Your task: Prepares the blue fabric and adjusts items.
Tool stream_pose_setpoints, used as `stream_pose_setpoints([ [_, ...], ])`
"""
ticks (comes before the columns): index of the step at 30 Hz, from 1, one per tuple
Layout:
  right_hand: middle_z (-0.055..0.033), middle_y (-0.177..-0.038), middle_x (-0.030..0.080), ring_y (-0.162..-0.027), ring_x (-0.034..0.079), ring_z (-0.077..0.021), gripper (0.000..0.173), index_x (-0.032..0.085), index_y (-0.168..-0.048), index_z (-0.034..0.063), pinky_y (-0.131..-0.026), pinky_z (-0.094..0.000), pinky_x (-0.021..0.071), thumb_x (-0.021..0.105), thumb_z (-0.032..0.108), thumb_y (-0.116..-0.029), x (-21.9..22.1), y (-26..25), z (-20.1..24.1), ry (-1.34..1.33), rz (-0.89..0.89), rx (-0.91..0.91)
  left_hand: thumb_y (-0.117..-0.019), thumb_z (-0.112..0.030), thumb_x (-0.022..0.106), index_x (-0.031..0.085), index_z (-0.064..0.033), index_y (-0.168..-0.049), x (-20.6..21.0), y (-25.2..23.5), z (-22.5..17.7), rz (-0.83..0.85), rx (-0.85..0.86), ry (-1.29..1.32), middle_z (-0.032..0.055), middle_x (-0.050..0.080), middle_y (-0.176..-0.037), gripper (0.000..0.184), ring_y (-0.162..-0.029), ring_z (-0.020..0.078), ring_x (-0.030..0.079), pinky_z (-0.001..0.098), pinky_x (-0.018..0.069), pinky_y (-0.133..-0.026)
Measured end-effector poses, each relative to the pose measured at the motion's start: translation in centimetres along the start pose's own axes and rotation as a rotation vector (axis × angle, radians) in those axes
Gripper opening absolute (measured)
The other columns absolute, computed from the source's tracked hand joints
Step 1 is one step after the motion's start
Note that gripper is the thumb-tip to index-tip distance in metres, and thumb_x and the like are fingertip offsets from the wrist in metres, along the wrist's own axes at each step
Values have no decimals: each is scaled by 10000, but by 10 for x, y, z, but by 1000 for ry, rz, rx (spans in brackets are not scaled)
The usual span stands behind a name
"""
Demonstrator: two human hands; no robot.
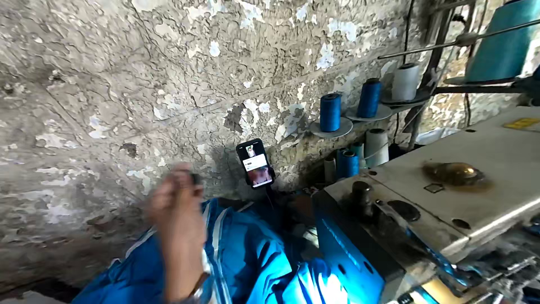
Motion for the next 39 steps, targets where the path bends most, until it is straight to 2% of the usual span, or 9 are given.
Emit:
stream_pose_setpoints([
  [2,-312,-1270,647,-1245,597,-424,273,661,-1230,-127,-1126,-496,407,569,9,-1011,-5,1,-4,-117,-99,-123,-1045,-96,532,646,36,-1177,29,2,55,289,-244,-235,63,674,-1022,219,-821,83,648,275,559,-763],
  [4,-273,-1234,672,-1184,641,-366,300,659,-1248,-98,-1083,-471,456,565,102,-1045,-7,-11,-23,-198,-56,-313,-1019,-58,584,648,56,-1183,48,10,92,467,-440,-304,128,675,-1074,209,-858,133,675,303,581,-784],
  [7,-82,-1174,699,-1044,682,-104,411,598,-1331,11,-924,-281,572,685,178,-965,10,-36,-51,-521,7,-572,-1005,-57,623,648,59,-1146,56,20,115,524,-636,-325,141,669,-1033,185,-808,139,675,288,585,-750],
  [11,-194,-1249,650,-1082,657,-132,485,510,-1359,-118,-957,-256,535,669,-100,-901,-2,12,1,-585,114,-440,-976,-39,658,639,56,-1082,61,26,116,507,-725,-235,99,676,-931,144,-732,113,682,259,596,-698],
  [19,-107,-1018,701,-870,672,-55,236,630,-1154,-133,-837,-234,575,630,-78,-925,1,12,0,-665,77,-580,-987,-48,644,650,43,-1042,58,24,103,562,-738,-219,51,671,-871,107,-692,79,669,227,586,-685],
  [24,-78,-940,719,-778,714,-90,193,617,-1129,-129,-785,-270,617,588,-106,-940,9,19,3,-672,379,-543,-958,-69,683,719,16,-1095,33,17,95,1148,-502,-492,43,722,-974,165,-851,53,671,249,555,-840],
  [28,-62,-888,753,-777,742,-133,151,667,-1042,-82,-790,-296,628,596,-118,-914,15,22,2,-693,675,-480,-903,-99,757,738,-20,-1058,26,22,91,1418,-377,-520,22,732,-961,176,-846,38,665,238,551,-811],
  [33,-41,-896,773,-804,761,-138,138,684,-995,-22,-803,-289,633,611,-100,-908,19,26,2,-730,854,-460,-849,-87,800,698,-11,-953,27,27,95,1515,-409,-450,-18,706,-829,164,-748,11,643,203,534,-722],
  [39,-44,-925,782,-835,768,-149,201,683,-1014,-7,-821,-296,632,580,-134,-898,17,28,2,-740,850,-466,-850,-81,796,702,-22,-936,26,25,94,1505,-404,-437,-34,711,-822,140,-748,-3,649,193,537,-719],
])
Point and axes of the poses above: each hand's wrist, its own y-axis away from the middle knuckle, its own x-axis out of the palm, z = x × y, the point moved 3 cm from there along -y, towards the middle knuckle
